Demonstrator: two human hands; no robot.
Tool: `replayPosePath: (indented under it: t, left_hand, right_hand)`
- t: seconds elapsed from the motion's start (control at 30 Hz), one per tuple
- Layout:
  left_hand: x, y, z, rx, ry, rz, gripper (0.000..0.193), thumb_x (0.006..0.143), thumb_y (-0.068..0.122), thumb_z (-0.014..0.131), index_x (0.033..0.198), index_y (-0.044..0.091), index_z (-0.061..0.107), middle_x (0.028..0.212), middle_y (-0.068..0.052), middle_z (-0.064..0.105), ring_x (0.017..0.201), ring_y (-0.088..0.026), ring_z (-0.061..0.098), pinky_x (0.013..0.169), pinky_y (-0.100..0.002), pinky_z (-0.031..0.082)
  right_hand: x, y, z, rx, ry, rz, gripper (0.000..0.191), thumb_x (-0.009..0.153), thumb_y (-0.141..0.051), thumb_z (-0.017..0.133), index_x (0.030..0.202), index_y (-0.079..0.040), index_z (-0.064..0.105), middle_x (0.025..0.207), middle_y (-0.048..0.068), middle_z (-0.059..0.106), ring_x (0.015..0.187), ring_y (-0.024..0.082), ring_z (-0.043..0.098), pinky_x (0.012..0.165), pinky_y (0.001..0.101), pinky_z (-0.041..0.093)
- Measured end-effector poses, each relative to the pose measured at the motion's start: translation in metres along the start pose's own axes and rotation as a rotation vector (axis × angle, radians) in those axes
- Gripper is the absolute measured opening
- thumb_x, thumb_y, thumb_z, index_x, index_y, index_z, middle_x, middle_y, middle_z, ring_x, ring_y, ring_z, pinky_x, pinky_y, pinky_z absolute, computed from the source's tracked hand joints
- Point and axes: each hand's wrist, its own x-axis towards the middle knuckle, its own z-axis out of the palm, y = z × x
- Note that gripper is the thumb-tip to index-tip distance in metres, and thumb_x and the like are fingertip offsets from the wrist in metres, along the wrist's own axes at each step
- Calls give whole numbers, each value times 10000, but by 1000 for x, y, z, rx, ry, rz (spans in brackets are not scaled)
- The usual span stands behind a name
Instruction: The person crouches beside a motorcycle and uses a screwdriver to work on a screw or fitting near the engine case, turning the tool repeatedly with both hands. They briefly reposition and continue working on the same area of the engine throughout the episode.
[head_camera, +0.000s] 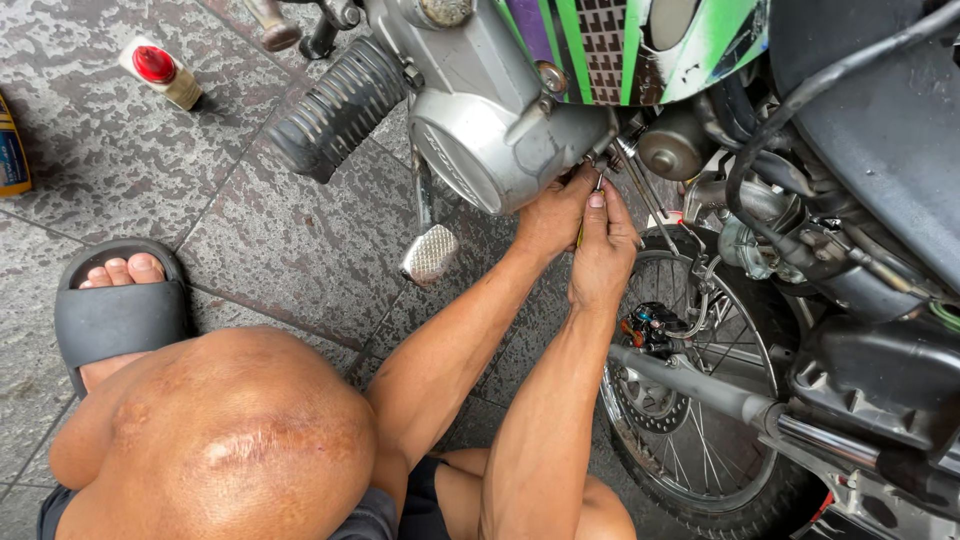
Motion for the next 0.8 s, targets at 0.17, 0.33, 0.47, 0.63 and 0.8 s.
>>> replayPosePath:
  t: [0.17, 0.33, 0.47, 0.63, 0.8]
  left_hand:
    - [-6, 10, -4, -168, -69, -140, 273, 991, 283, 660, 926, 19, 668, 715, -49, 661, 551, -113, 568, 485, -315, 464]
    - [-14, 18, -9, -296, -147, -164, 262, 1027, 252, 643, 963, -1, 619, 701, -42, 618, 462, -69, 536, 379, -266, 437]
    - [-24, 24, -14, -281, -142, -91, 339, 1018, 213, 605, 1284, 8, 555, 783, -33, 628, 514, -59, 557, 433, -250, 465]
    - [-41, 27, -19, -246, -77, 88, 472, 1041, 153, 618, 1465, 2, 478, 977, -33, 690, 797, -49, 640, 682, -229, 536]
    - [-45, 24, -26, -211, -111, -37, 221, 1036, 152, 650, 1162, -27, 682, 880, -33, 701, 743, -59, 616, 655, -240, 531]
  right_hand:
    - [-5, -2, -6, 18, -38, 28, 342, 1075, -162, 574, 1371, -5, 642, 866, -14, 646, 662, 39, 505, 547, 214, 419]
    - [-7, -5, -20, 103, -115, 82, 335, 1064, -125, 592, 1361, 22, 641, 822, -13, 590, 671, 61, 500, 556, 228, 422]
    - [-11, -11, -29, 163, -184, 151, 332, 1048, -99, 606, 1348, 37, 638, 858, -7, 601, 715, 76, 520, 583, 234, 424]
    - [-17, -15, -39, 214, -241, 190, 327, 1013, -83, 628, 1315, 43, 636, 881, 14, 624, 734, 99, 543, 602, 249, 435]
    - [-20, -13, -48, 278, -311, 214, 301, 1016, -88, 648, 1284, 49, 648, 857, 33, 611, 720, 121, 545, 601, 262, 433]
